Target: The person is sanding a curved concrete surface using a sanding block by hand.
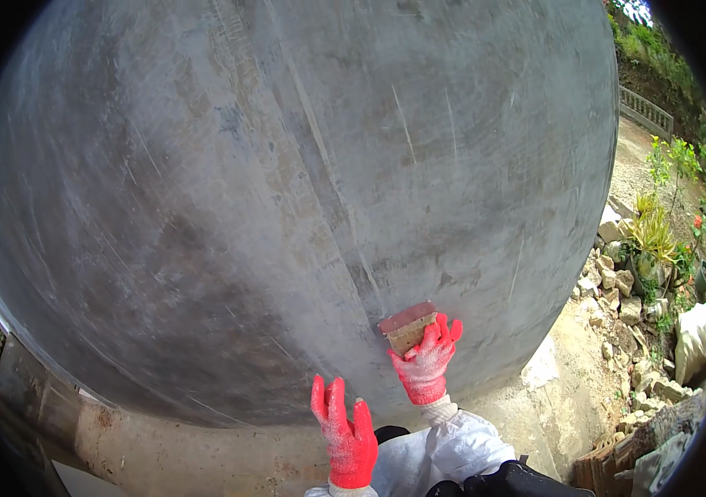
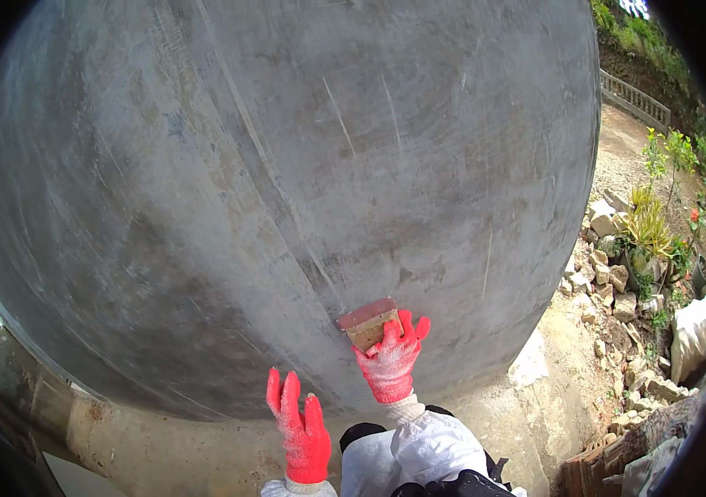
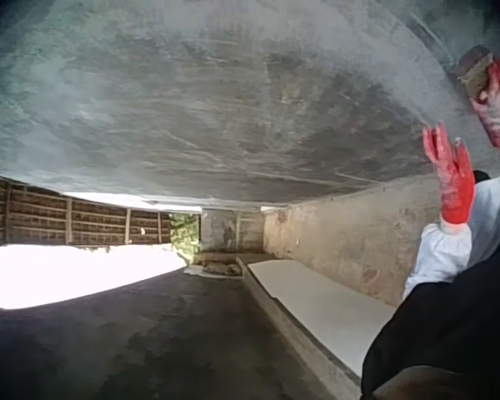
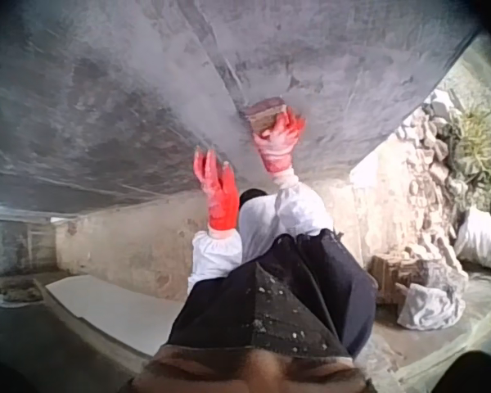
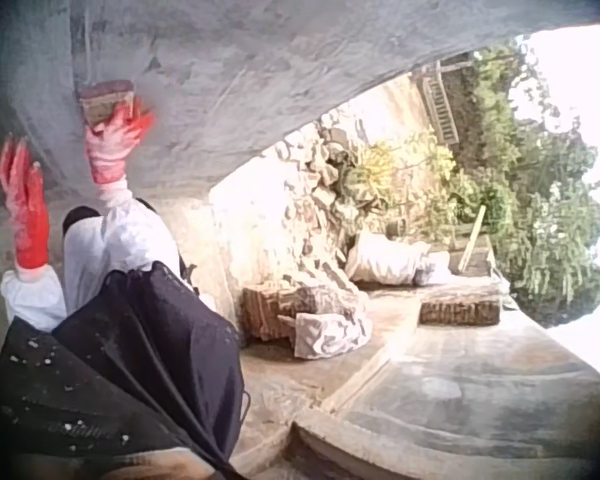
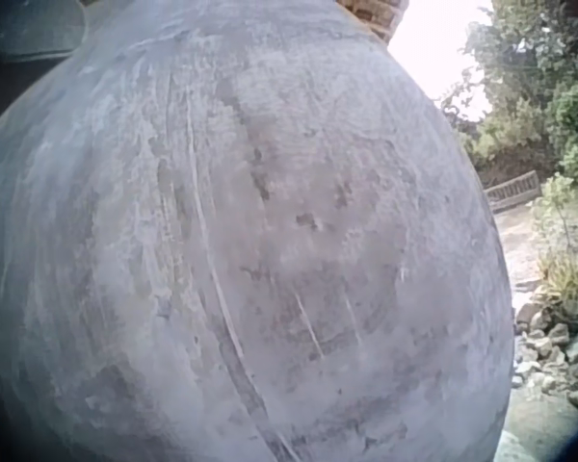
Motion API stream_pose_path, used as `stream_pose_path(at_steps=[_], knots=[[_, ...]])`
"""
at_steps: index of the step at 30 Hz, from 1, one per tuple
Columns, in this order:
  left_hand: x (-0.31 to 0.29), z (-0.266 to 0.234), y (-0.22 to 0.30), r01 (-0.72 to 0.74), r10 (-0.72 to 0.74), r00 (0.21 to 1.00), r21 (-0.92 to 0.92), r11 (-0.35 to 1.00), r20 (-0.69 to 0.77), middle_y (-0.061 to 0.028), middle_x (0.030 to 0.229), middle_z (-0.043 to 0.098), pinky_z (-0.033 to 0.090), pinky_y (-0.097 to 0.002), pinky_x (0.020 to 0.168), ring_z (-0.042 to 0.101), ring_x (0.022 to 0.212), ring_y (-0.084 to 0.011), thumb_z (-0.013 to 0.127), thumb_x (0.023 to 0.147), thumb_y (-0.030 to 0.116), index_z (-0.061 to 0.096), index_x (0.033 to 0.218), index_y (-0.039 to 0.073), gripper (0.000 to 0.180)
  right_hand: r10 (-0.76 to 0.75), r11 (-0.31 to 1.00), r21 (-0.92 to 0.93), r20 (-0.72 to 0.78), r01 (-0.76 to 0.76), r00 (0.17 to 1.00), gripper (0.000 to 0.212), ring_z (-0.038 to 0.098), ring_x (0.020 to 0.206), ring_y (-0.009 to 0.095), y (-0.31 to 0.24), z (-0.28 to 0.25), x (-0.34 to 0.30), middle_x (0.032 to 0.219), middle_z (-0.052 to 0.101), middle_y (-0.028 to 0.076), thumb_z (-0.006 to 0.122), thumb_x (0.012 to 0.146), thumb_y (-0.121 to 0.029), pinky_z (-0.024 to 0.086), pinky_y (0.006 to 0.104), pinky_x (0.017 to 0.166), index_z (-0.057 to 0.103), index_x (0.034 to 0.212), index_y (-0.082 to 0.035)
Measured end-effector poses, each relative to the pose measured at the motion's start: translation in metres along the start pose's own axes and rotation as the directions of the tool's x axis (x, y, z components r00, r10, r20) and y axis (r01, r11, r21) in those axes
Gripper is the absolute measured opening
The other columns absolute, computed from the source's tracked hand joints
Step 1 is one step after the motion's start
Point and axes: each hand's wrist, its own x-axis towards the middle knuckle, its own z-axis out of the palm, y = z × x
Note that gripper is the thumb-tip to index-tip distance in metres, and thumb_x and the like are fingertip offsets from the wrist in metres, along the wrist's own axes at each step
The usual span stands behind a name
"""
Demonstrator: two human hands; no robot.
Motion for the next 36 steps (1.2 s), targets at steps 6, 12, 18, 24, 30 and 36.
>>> stream_pose_path(at_steps=[6, 12, 18, 24, 30, 36], knots=[[0.009, 0.016, 0.005, 0.074, -0.075, 0.997, -0.114, 0.991, -0.010, -0.0253, 0.157, 0.026, 0.039, -0.0459, 0.109, 0.044, 0.132, -0.0388, 0.060, 0.093, -0.002, 0.045, 0.142, -0.002, 0.052, -0.075, 0.995, 0.048, -0.156, 0.083, 0.985, 0.090, 0.047, 0.114, 0.045, -0.078, -0.066, 0.134, 0.121, 0.053, 0.018, 0.090, 0.043, -0.019, 0.036, 0.0600, 0.099, 0.048, 0.122, -0.009], [0.011, 0.040, 0.015, -0.028, 0.034, 0.998, -0.109, 0.994, 0.055, -0.0242, 0.158, 0.027, 0.041, -0.0438, 0.109, 0.041, 0.139, -0.0381, 0.055, 0.097, 0.000, 0.045, 0.144, -0.002, 0.048, -0.034, 0.999, -0.039, -0.188, 0.027, 0.982, 0.079, 0.047, 0.118, 0.047, 0.052, 0.000, -0.008, 0.123, 0.053, 0.018, 0.087, 0.045, -0.020, 0.038, 0.0627, 0.095, 0.049, 0.113, -0.009], [0.002, 0.052, 0.011, -0.042, 0.047, 0.993, -0.051, 0.998, 0.106, -0.0261, 0.156, 0.028, 0.043, -0.0449, 0.108, 0.043, 0.136, -0.0402, 0.057, 0.096, 0.000, 0.045, 0.143, -0.002, 0.049, -0.016, 0.999, -0.035, -0.228, 0.008, 0.973, 0.087, 0.050, 0.109, 0.046, -0.014, -0.050, 0.094, 0.122, 0.054, 0.019, 0.084, 0.044, -0.019, 0.035, 0.0574, 0.100, 0.048, 0.122, -0.010], [0.017, 0.059, 0.023, -0.087, 0.094, 0.991, -0.073, 0.994, 0.093, -0.0263, 0.156, 0.028, 0.043, -0.0454, 0.108, 0.043, 0.136, -0.0402, 0.057, 0.096, 0.000, 0.045, 0.143, -0.003, 0.049, -0.132, 0.991, -0.045, -0.252, 0.125, 0.959, 0.095, 0.042, 0.126, 0.048, -0.014, -0.059, 0.129, 0.131, 0.050, 0.021, 0.087, 0.044, -0.017, 0.033, 0.0628, 0.103, 0.044, 0.128, -0.008], [0.006, 0.075, 0.017, -0.104, 0.116, 0.985, -0.098, 0.990, 0.127, -0.0284, 0.155, 0.028, 0.042, -0.0473, 0.107, 0.044, 0.133, -0.0412, 0.061, 0.093, 0.001, 0.045, 0.142, -0.003, 0.052, 0.073, 0.997, -0.008, -0.108, -0.074, 0.992, 0.095, 0.045, 0.121, 0.049, 0.061, -0.024, 0.007, 0.129, 0.052, 0.018, 0.088, 0.043, -0.024, 0.037, 0.0614, 0.099, 0.045, 0.126, -0.006], [0.024, 0.078, 0.033, -0.096, 0.104, 0.988, -0.073, 0.993, 0.114, -0.0264, 0.155, 0.030, 0.043, -0.0445, 0.107, 0.047, 0.131, -0.0385, 0.056, 0.095, 0.000, 0.046, 0.141, -0.005, 0.048, 0.024, 0.999, -0.019, -0.236, -0.029, 0.972, 0.102, 0.046, 0.120, 0.045, -0.008, -0.086, 0.156, 0.131, 0.052, 0.019, 0.089, 0.042, -0.021, 0.034, 0.0583, 0.103, 0.043, 0.133, -0.007]])
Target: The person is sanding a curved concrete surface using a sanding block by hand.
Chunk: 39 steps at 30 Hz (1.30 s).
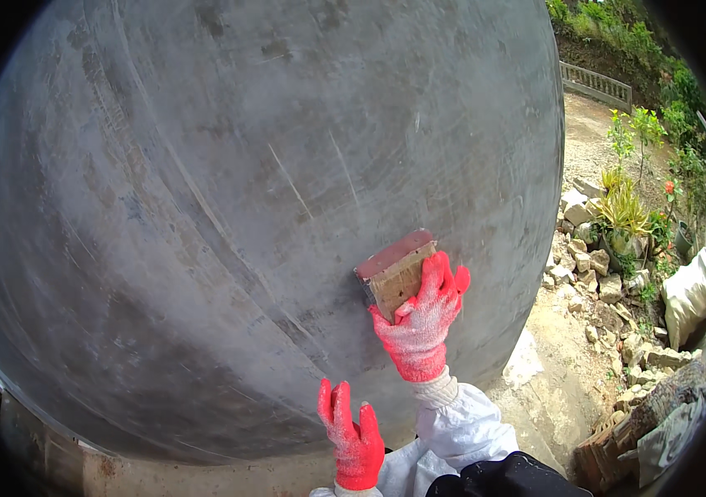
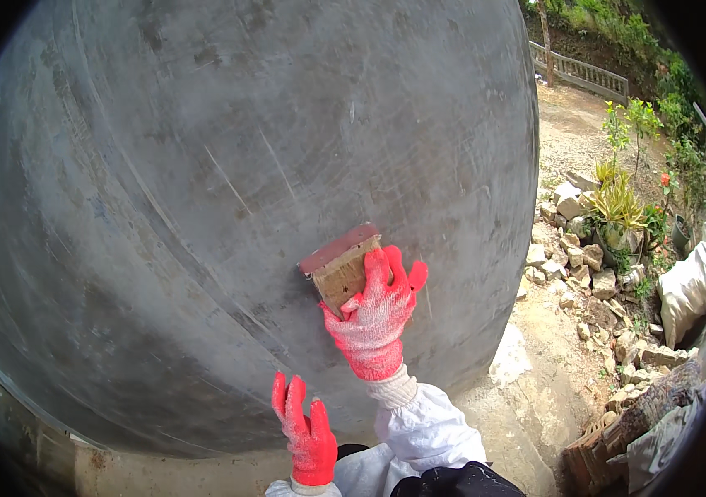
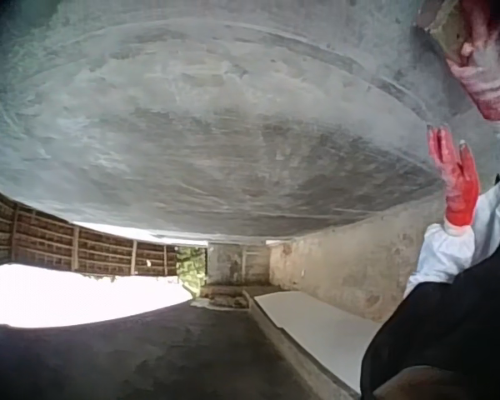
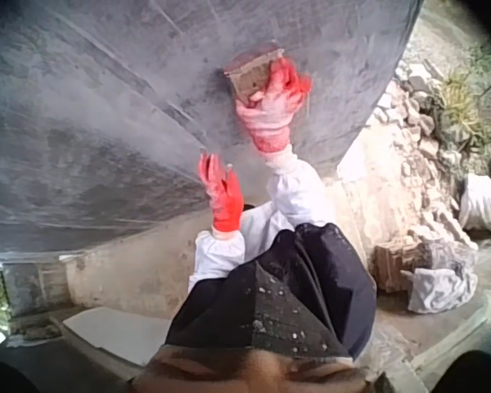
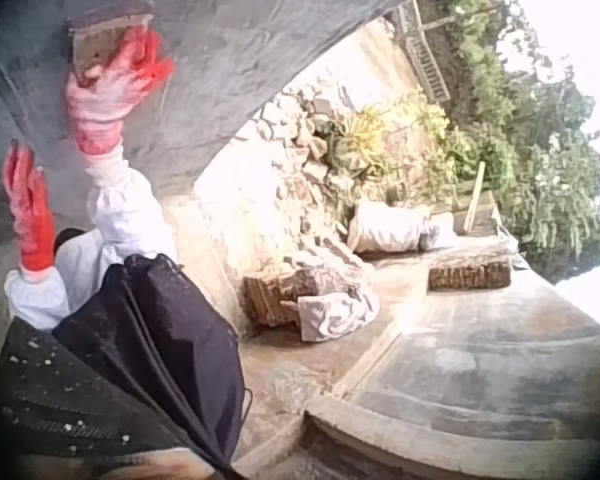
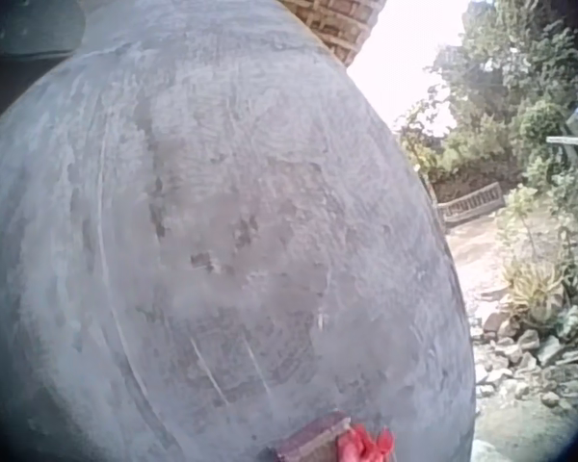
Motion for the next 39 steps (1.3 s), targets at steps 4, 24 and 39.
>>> stream_pose_path(at_steps=[4, 24, 39], knots=[[0.005, 0.005, 0.003, -0.030, 0.030, 0.999, -0.014, 0.999, -0.020, -0.0265, 0.155, 0.030, 0.042, -0.0448, 0.107, 0.048, 0.130, -0.0382, 0.057, 0.094, 0.000, 0.046, 0.141, -0.005, 0.048, -0.063, 0.998, -0.035, -0.039, 0.061, 0.997, 0.106, 0.044, 0.123, 0.047, 0.019, 0.000, -0.021, 0.133, 0.051, 0.018, 0.091, 0.041, -0.023, 0.035, 0.0600, 0.101, 0.043, 0.134, -0.009], [0.008, 0.023, 0.012, -0.123, 0.121, 0.992, 0.046, 0.991, 0.034, -0.0283, 0.154, 0.032, 0.040, -0.0490, 0.109, 0.045, 0.133, -0.0435, 0.060, 0.091, -0.002, 0.045, 0.142, -0.003, 0.053, 0.091, 0.995, -0.036, 0.034, -0.090, 0.995, 0.093, 0.059, 0.107, 0.039, 0.118, 0.007, -0.132, 0.117, 0.059, 0.016, 0.091, 0.040, -0.031, 0.026, 0.0609, 0.112, 0.049, 0.119, -0.006], [0.026, 0.047, 0.006, -0.195, 0.199, 0.980, 0.189, 0.962, -0.006, -0.0288, 0.150, 0.037, 0.035, -0.0548, 0.112, 0.037, 0.139, -0.0475, 0.069, 0.088, 0.005, 0.051, 0.137, -0.002, 0.053, 0.163, 0.984, -0.068, -0.065, -0.167, 0.985, 0.103, 0.054, 0.108, 0.040, 0.142, -0.013, -0.093, 0.125, 0.058, 0.012, 0.089, 0.040, -0.028, 0.040, 0.0542, 0.097, 0.045, 0.131, -0.008]])
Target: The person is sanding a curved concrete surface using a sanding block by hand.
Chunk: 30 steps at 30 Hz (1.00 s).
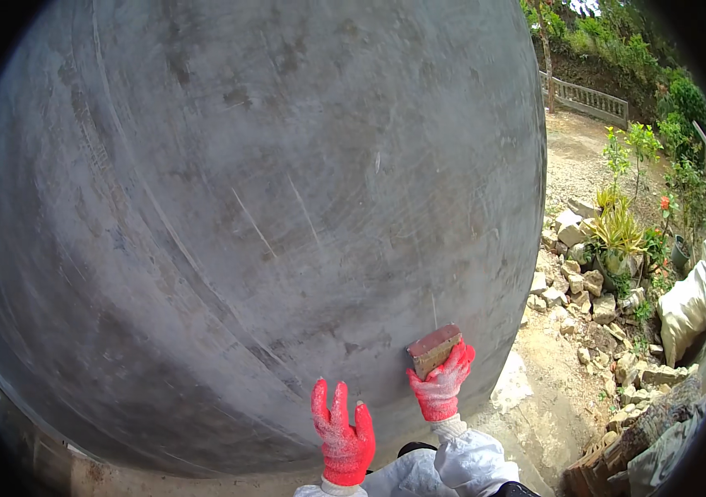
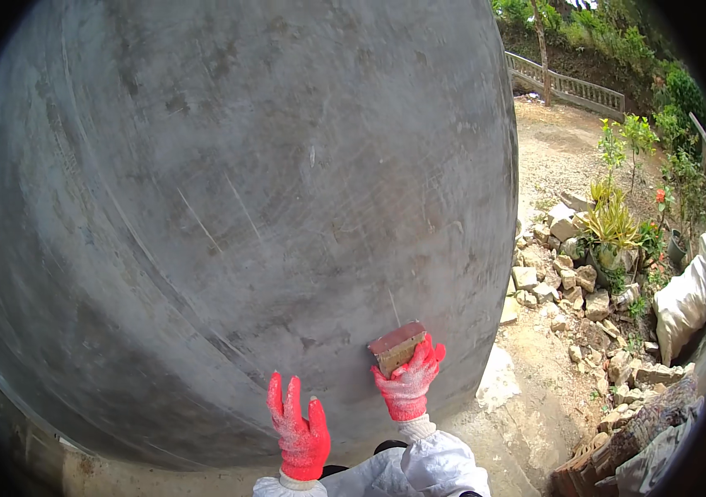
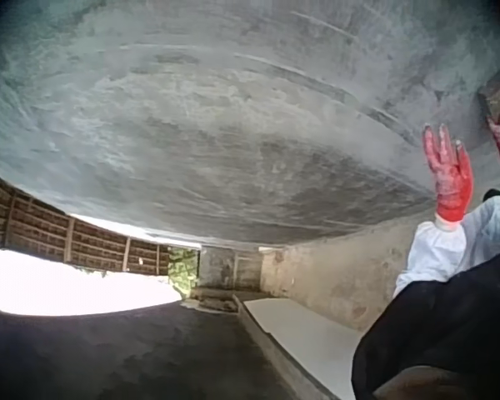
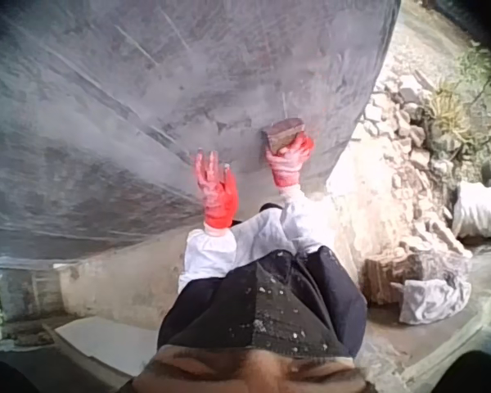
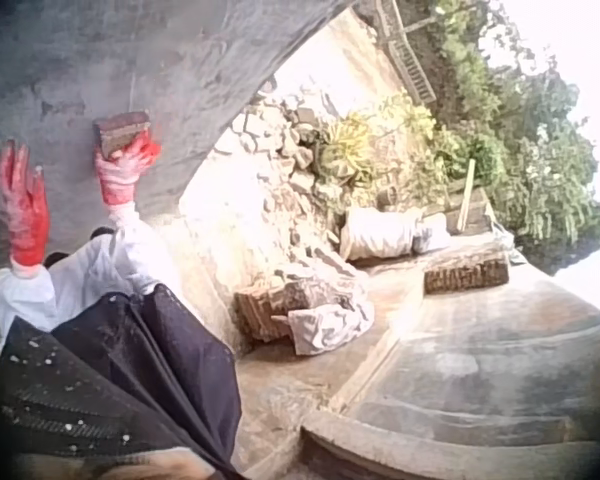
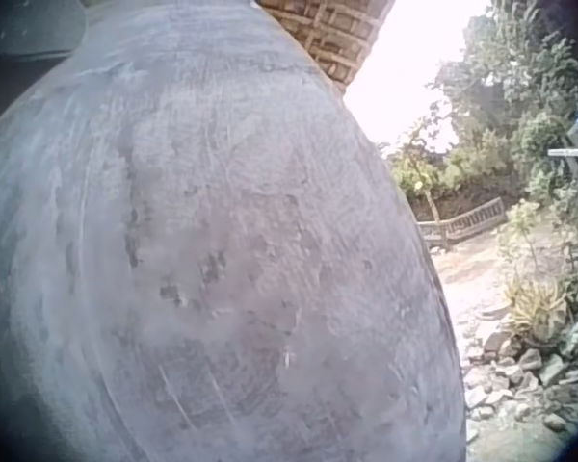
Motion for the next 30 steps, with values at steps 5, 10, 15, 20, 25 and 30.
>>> stream_pose_path(at_steps=[5, 10, 15, 20, 25, 30], knots=[[0.012, 0.003, 0.003, -0.090, 0.091, 0.996, 0.071, 0.993, -0.004, -0.0280, 0.152, 0.034, 0.032, -0.0563, 0.114, 0.033, 0.142, -0.0497, 0.066, 0.089, 0.001, 0.047, 0.140, 0.000, 0.054, -0.014, 0.999, -0.048, 0.079, 0.018, 0.997, 0.102, 0.053, 0.109, 0.040, -0.057, -0.020, 0.082, 0.126, 0.056, 0.013, 0.089, 0.041, -0.026, 0.038, 0.0537, 0.098, 0.044, 0.131, -0.007], [0.047, 0.010, 0.004, -0.166, 0.179, 0.982, 0.167, 0.972, -0.066, -0.0274, 0.152, 0.034, 0.030, -0.0601, 0.114, 0.030, 0.142, -0.0524, 0.066, 0.089, 0.004, 0.047, 0.140, -0.001, 0.054, -0.152, 0.988, 0.014, -0.079, 0.154, 0.985, 0.101, 0.050, 0.112, 0.040, -0.097, -0.031, 0.152, 0.126, 0.055, 0.014, 0.091, 0.044, -0.024, 0.034, 0.0540, 0.100, 0.045, 0.132, -0.007], [0.053, 0.018, -0.003, -0.220, 0.249, 0.964, 0.244, 0.945, -0.094, -0.0235, 0.147, 0.038, 0.028, -0.0668, 0.114, 0.028, 0.142, -0.0508, 0.071, 0.088, 0.017, 0.051, 0.136, 0.002, 0.054, 0.007, 1.000, -0.016, 0.051, -0.006, 0.999, 0.111, 0.053, 0.115, 0.041, 0.033, -0.009, 0.011, 0.126, 0.057, 0.015, 0.093, 0.038, -0.030, 0.034, 0.0552, 0.106, 0.044, 0.135, -0.007], [0.060, 0.030, -0.019, -0.319, 0.356, 0.934, 0.365, 0.875, -0.037, -0.0233, 0.152, 0.033, 0.025, -0.0690, 0.115, 0.024, 0.145, -0.0516, 0.076, 0.086, 0.022, 0.045, 0.143, 0.004, 0.067, -0.060, 0.997, -0.053, 0.035, 0.062, 0.998, 0.110, 0.050, 0.109, 0.041, -0.011, -0.021, 0.087, 0.119, 0.059, 0.013, 0.092, 0.038, -0.027, 0.043, 0.0532, 0.093, 0.045, 0.135, -0.007], [0.097, 0.036, -0.022, -0.371, 0.468, 0.877, 0.462, 0.805, -0.110, -0.0211, 0.153, 0.033, 0.022, -0.0724, 0.114, 0.023, 0.146, -0.0502, 0.079, 0.085, 0.031, 0.044, 0.144, 0.006, 0.073, -0.132, 0.991, -0.030, -0.071, 0.130, 0.989, 0.109, 0.050, 0.110, 0.039, -0.062, -0.042, 0.177, 0.120, 0.059, 0.012, 0.089, 0.040, -0.025, 0.042, 0.0526, 0.094, 0.044, 0.138, -0.008], [0.119, 0.055, -0.041, -0.379, 0.548, 0.827, 0.595, 0.708, -0.127, -0.0173, 0.155, 0.034, 0.020, -0.0749, 0.113, 0.022, 0.148, -0.0483, 0.071, 0.090, 0.045, 0.043, 0.143, 0.005, 0.073, 0.007, 0.987, -0.158, -0.077, -0.019, 0.997, 0.120, 0.049, 0.118, 0.042, 0.079, -0.015, 0.032, 0.129, 0.050, 0.018, 0.092, 0.041, -0.029, 0.041, 0.0545, 0.099, 0.037, 0.145, -0.002]])
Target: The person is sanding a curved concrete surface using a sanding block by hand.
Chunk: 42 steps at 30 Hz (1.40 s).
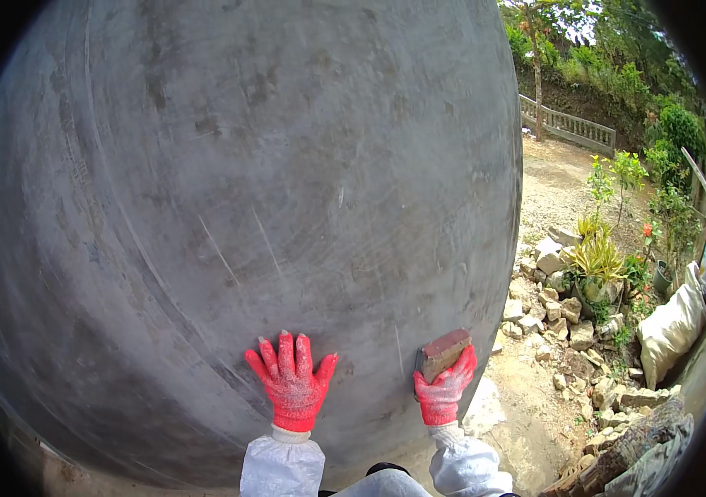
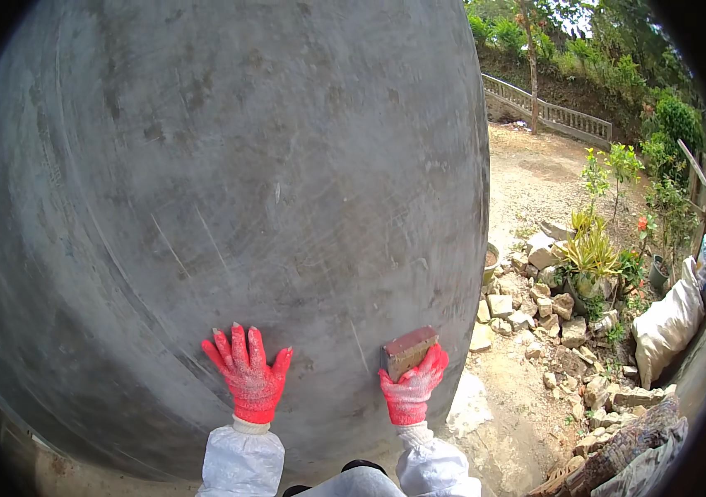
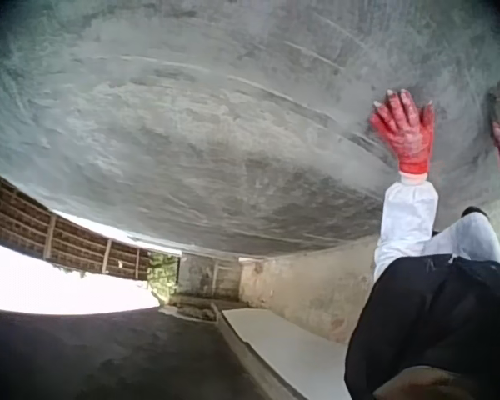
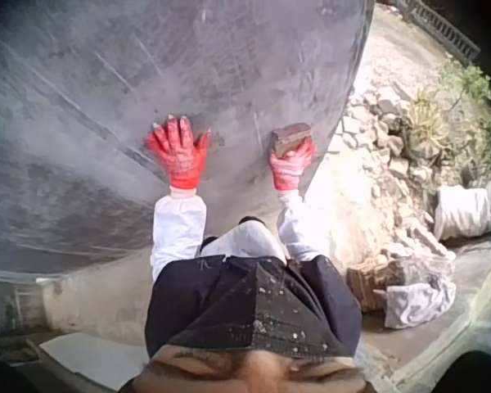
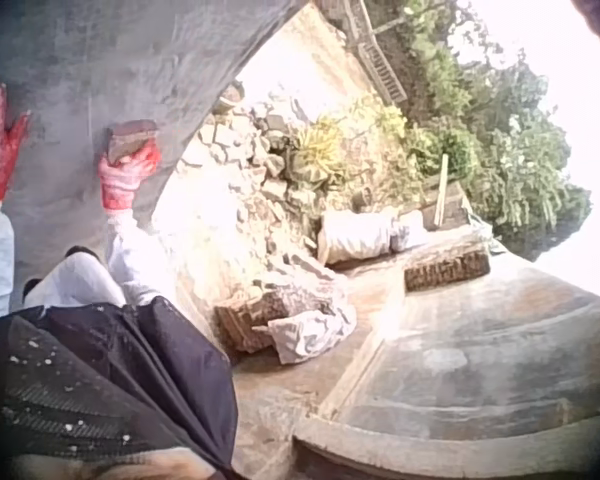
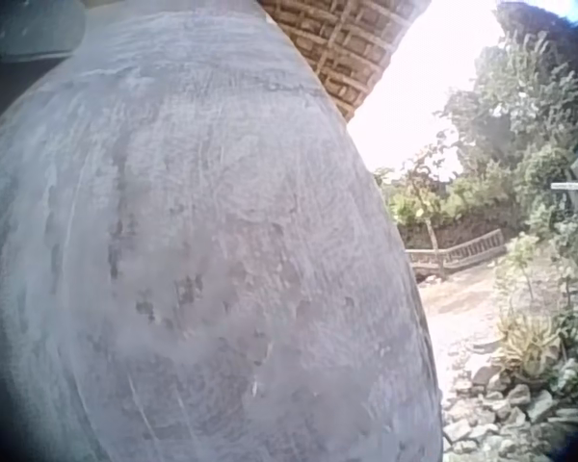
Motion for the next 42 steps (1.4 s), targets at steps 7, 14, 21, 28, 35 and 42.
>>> stream_pose_path(at_steps=[7, 14, 21, 28, 35, 42], knots=[[-0.011, 0.006, -0.005, -0.011, 0.010, 1.000, 0.079, 0.997, 0.008, -0.0172, 0.155, 0.035, 0.020, -0.0755, 0.113, 0.023, 0.147, -0.0482, 0.066, 0.093, 0.048, 0.043, 0.142, 0.004, 0.070, -0.041, 0.999, 0.021, -0.024, 0.041, 0.999, 0.125, 0.049, 0.112, 0.042, -0.044, -0.020, 0.109, 0.122, 0.050, 0.021, 0.091, 0.042, -0.023, 0.043, 0.0522, 0.094, 0.031, 0.150, -0.003], [-0.008, 0.005, -0.003, 0.003, -0.005, 1.000, 0.100, 0.995, 0.021, -0.0182, 0.153, 0.038, 0.020, -0.0755, 0.113, 0.024, 0.147, -0.0493, 0.063, 0.095, 0.046, 0.045, 0.141, 0.002, 0.066, -0.082, 0.995, 0.057, -0.064, 0.086, 0.995, 0.121, 0.047, 0.123, 0.044, -0.002, -0.010, 0.093, 0.135, 0.047, 0.024, 0.090, 0.048, -0.021, 0.039, 0.0526, 0.105, 0.030, 0.151, -0.002], [-0.007, 0.002, -0.003, -0.005, 0.003, 1.000, 0.110, 0.994, 0.018, -0.0192, 0.152, 0.039, 0.019, -0.0749, 0.114, 0.025, 0.146, -0.0501, 0.062, 0.095, 0.046, 0.046, 0.140, 0.001, 0.065, 0.078, 0.995, 0.057, 0.037, -0.081, 0.996, 0.124, 0.052, 0.112, 0.043, 0.034, -0.006, 0.076, 0.122, 0.051, 0.022, 0.091, 0.044, -0.023, 0.044, 0.0521, 0.096, 0.031, 0.151, -0.002], [-0.010, 0.004, -0.001, 0.005, -0.009, 0.999, 0.102, 0.995, 0.035, -0.0193, 0.154, 0.037, 0.020, -0.0738, 0.114, 0.024, 0.147, -0.0494, 0.062, 0.095, 0.044, 0.043, 0.143, 0.002, 0.067, -0.176, 0.984, -0.008, -0.069, 0.176, 0.982, 0.118, 0.045, 0.124, 0.042, -0.032, -0.033, 0.194, 0.136, 0.048, 0.023, 0.088, 0.050, -0.018, 0.038, 0.0507, 0.105, 0.031, 0.152, -0.003], [-0.004, 0.005, 0.000, -0.006, 0.008, 1.000, 0.066, 0.998, -0.030, -0.0177, 0.160, 0.030, 0.019, -0.0731, 0.115, 0.022, 0.149, -0.0480, 0.062, 0.095, 0.042, 0.027, 0.156, 0.005, 0.079, 0.090, 0.996, 0.004, -0.051, -0.090, 0.995, 0.119, 0.051, 0.118, 0.043, 0.088, -0.001, 0.060, 0.126, 0.052, 0.023, 0.087, 0.050, -0.020, 0.043, 0.0521, 0.099, 0.030, 0.152, -0.001], [-0.010, 0.007, 0.000, 0.007, -0.008, 1.000, 0.092, 0.996, 0.018, -0.0167, 0.161, 0.028, 0.018, -0.0727, 0.115, 0.021, 0.149, -0.0473, 0.061, 0.096, 0.041, 0.024, 0.158, 0.006, 0.080, -0.137, 0.990, 0.024, -0.107, 0.141, 0.985, 0.113, 0.050, 0.108, 0.041, -0.024, -0.047, 0.238, 0.115, 0.052, 0.021, 0.086, 0.054, -0.014, 0.043, 0.0502, 0.094, 0.030, 0.152, -0.005]])
